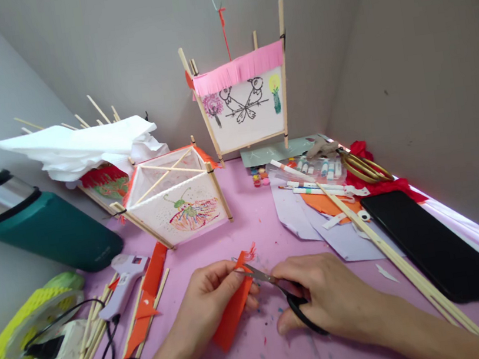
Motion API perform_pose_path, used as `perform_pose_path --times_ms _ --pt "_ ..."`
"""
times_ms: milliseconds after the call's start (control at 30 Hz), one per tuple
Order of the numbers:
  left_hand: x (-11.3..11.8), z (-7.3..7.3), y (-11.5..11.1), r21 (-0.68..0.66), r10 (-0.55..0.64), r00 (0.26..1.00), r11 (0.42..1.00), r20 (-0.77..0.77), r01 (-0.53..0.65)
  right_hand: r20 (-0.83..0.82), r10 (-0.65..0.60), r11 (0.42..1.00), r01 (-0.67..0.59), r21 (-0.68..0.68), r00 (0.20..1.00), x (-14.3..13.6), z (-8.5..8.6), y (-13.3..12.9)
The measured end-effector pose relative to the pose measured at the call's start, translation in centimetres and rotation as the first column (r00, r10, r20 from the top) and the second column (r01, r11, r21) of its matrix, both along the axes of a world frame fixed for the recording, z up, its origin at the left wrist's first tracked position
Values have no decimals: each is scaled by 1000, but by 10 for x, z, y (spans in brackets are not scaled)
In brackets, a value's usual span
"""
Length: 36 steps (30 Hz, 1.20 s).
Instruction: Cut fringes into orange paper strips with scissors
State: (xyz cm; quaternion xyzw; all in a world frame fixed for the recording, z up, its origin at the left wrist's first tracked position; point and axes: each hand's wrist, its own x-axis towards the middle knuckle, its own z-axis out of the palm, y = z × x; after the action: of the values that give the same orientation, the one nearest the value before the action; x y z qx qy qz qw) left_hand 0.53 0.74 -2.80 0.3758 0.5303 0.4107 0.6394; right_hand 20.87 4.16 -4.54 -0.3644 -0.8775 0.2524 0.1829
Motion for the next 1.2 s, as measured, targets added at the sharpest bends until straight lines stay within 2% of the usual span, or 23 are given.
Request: perform_pose_path --times_ms 267,500,967,1200 --pt "0 0 0 0 47 999 999 1 -47 -19 -8 1000 8 7 1000 0 -3 0" --pt "1 -1 0 32 27 998 999 -59 -25 -36 -6 1000 7 20 999 -1 -7 -2" --pt "1 -2 1 18 25 999 1000 -32 -24 -37 -6 1000 6 2 999 -2 -5 -3" --pt "0 -1 -1 7 12 999 1000 -32 -11 -33 -3 998 5 59 999 -3 -7 -1"
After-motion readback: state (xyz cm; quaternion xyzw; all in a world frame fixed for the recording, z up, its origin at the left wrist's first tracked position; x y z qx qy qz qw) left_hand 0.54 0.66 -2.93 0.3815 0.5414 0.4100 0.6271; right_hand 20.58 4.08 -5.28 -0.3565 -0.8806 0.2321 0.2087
